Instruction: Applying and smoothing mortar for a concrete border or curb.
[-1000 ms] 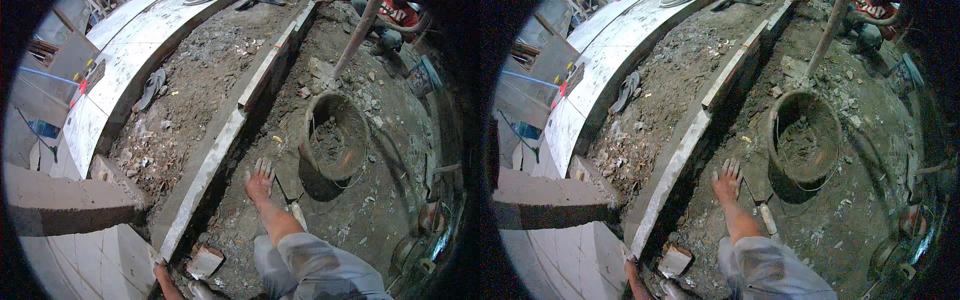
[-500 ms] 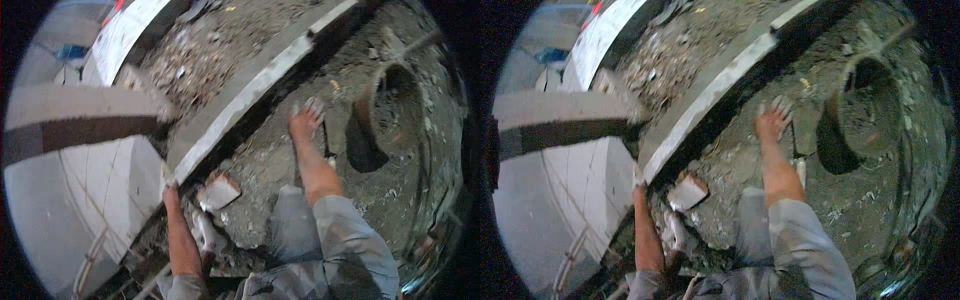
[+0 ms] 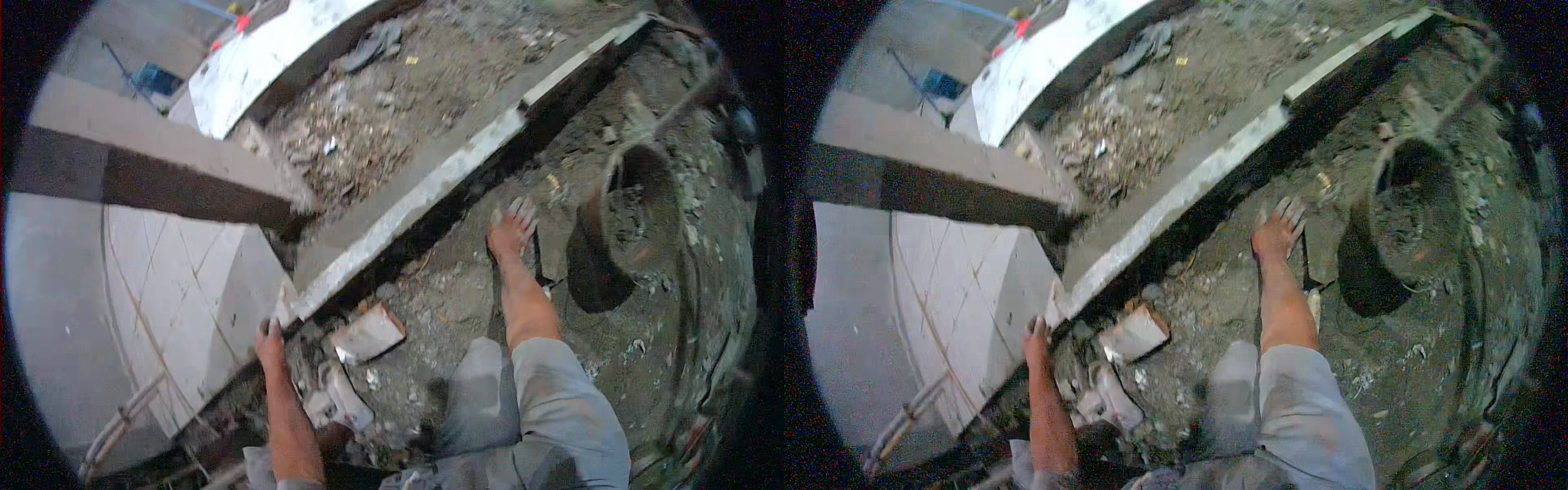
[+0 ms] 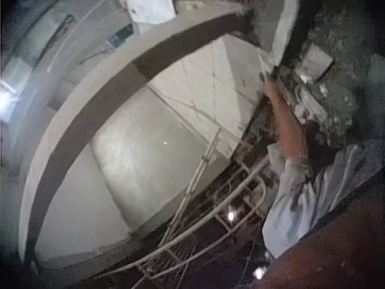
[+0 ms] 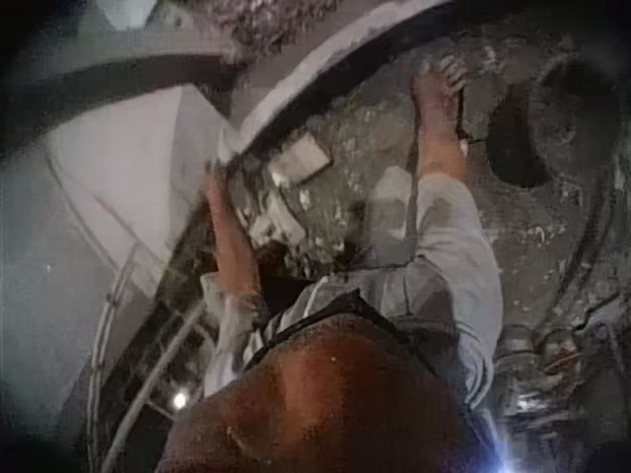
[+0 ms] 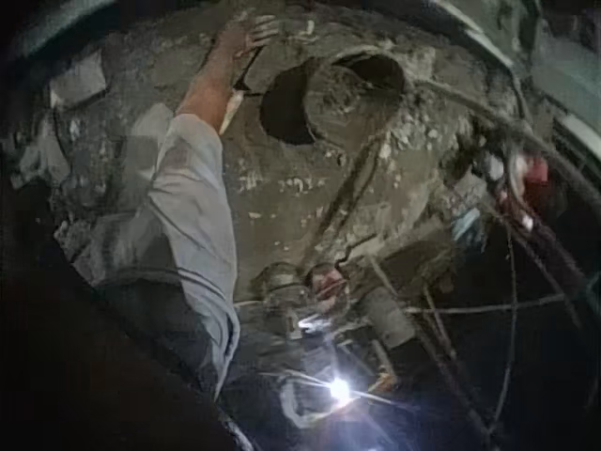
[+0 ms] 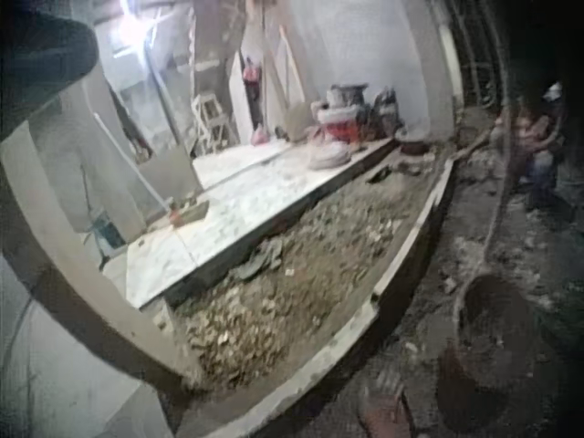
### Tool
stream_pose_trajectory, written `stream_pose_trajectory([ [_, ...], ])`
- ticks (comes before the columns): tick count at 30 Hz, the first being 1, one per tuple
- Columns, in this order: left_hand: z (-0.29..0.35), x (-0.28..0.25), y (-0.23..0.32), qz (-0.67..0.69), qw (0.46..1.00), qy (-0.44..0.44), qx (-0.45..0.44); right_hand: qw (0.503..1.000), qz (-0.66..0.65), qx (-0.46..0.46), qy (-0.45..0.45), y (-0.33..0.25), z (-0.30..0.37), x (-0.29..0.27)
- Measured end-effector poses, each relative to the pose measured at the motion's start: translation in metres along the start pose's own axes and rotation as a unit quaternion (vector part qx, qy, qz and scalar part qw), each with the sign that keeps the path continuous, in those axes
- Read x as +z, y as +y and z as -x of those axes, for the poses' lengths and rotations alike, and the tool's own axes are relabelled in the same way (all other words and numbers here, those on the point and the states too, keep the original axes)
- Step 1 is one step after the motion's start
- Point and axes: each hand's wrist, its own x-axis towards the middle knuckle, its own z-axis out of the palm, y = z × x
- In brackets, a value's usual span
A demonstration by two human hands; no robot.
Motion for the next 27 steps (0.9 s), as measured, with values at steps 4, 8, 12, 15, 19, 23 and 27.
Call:
stream_pose_trajectory([
  [4, 0.034, 0.026, 0.054, -0.086, 0.991, -0.095, 0.036, 0.975, -0.012, -0.014, -0.221, 0.081, -0.045, -0.030],
  [8, 0.044, -0.046, 0.116, -0.109, 0.978, -0.177, 0.013, 0.887, 0.128, -0.326, -0.301, 0.037, 0.044, -0.096],
  [12, 0.092, -0.052, 0.202, -0.285, 0.903, -0.293, 0.135, 0.918, 0.120, 0.025, -0.378, 0.175, 0.146, -0.206],
  [15, 0.053, -0.147, 0.199, -0.216, 0.922, -0.304, 0.108, 0.877, 0.083, 0.174, -0.439, 0.099, 0.222, -0.304],
  [19, 0.061, -0.170, 0.254, -0.238, 0.895, -0.354, 0.130, 0.857, 0.146, 0.190, -0.457, 0.126, 0.290, -0.435],
  [23, 0.049, -0.168, 0.300, -0.287, 0.874, -0.374, 0.120, 0.885, 0.033, 0.402, -0.234, 0.089, 0.320, -0.457],
  [27, 0.083, -0.063, 0.352, -0.305, 0.795, -0.454, 0.260, 0.826, 0.180, 0.272, -0.460, 0.166, 0.384, -0.437],
])
